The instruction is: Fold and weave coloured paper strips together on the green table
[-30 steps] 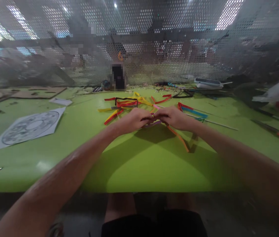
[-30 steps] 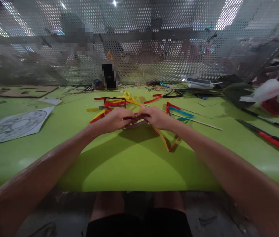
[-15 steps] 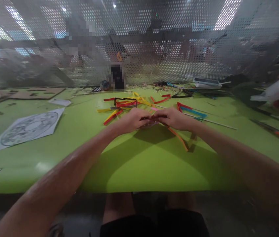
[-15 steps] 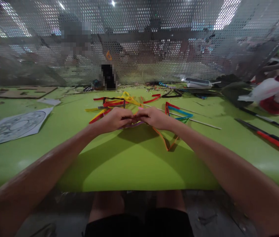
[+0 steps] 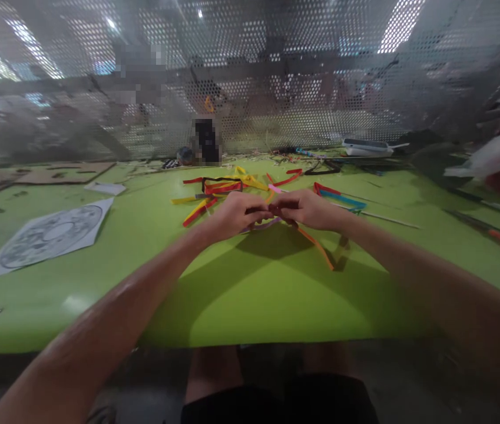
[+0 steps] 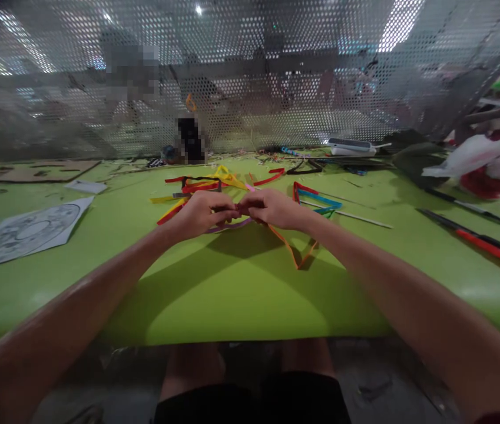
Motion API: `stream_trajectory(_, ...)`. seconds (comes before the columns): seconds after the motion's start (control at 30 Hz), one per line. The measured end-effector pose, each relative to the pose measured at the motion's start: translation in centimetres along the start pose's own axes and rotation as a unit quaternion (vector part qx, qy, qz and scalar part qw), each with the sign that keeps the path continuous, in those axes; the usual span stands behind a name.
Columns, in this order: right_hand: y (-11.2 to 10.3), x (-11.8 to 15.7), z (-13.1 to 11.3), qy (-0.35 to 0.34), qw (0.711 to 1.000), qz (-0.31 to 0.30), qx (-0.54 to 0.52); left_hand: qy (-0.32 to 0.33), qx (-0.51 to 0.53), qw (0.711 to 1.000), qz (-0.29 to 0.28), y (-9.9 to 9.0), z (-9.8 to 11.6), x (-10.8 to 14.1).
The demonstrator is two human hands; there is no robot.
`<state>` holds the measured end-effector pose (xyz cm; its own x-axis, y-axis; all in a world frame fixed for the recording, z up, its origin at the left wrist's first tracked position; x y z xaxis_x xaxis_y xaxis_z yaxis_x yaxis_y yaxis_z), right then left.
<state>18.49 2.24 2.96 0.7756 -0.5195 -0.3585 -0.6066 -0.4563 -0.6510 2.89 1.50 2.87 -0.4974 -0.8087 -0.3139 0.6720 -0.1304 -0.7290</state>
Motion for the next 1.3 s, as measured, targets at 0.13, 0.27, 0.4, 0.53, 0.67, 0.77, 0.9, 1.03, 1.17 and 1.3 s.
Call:
stream_trajectory(0.13,-0.2,0.0,0.2,-0.003,0.997,0.005,-0.074,-0.053,0.095,0.994,-0.033,0.0,0.0,0.1)
stream_trajectory(0.27,-0.5,0.1,0.2,0.009,0.988,0.019,-0.154,-0.069,0.179,0.979,-0.07,-0.2,0.9,0.3)
stream_trajectory(0.4,-0.4,0.2,-0.4,0.018,0.979,0.01,-0.205,-0.076,0.204,0.973,-0.072,-0.4,1.4,0.5)
stream_trajectory(0.53,-0.1,0.2,-1.0,0.011,0.969,0.004,-0.247,-0.078,0.196,0.976,-0.055,-0.5,1.3,0.5)
stream_trajectory(0.67,0.1,0.2,-1.0,0.013,0.973,-0.002,-0.232,-0.086,0.198,0.974,-0.066,-0.3,1.2,0.5)
stream_trajectory(0.77,-0.1,0.2,-0.9,0.004,0.975,0.006,-0.224,-0.09,0.214,0.969,-0.084,-0.3,1.4,0.5)
stream_trajectory(0.9,-0.6,0.2,-0.9,-0.006,0.975,0.019,-0.222,-0.091,0.234,0.962,-0.111,-0.4,1.4,0.6)
stream_trajectory(1.03,-0.7,0.2,-0.8,0.0,0.981,0.017,-0.194,-0.089,0.209,0.968,-0.104,-0.2,1.1,0.5)
stream_trajectory(1.17,-0.7,0.1,-0.6,0.008,0.991,0.005,-0.135,-0.081,0.169,0.979,-0.076,-0.2,0.7,0.3)
stream_trajectory(1.3,-1.2,0.0,-0.8,-0.027,0.992,0.046,-0.117,-0.062,0.112,0.99,-0.052,-0.5,0.9,0.2)
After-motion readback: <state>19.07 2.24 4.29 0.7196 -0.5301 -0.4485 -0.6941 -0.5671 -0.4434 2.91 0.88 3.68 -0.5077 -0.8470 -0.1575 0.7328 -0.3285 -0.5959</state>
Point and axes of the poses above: each hand's wrist, its own x-axis away from the middle knuckle, its own y-axis out of the palm, z = x × y, the point moved 5 cm from there along -x, towards the middle knuckle, and after that the axes turned 15 degrees about -y, right-handed, at the moved point
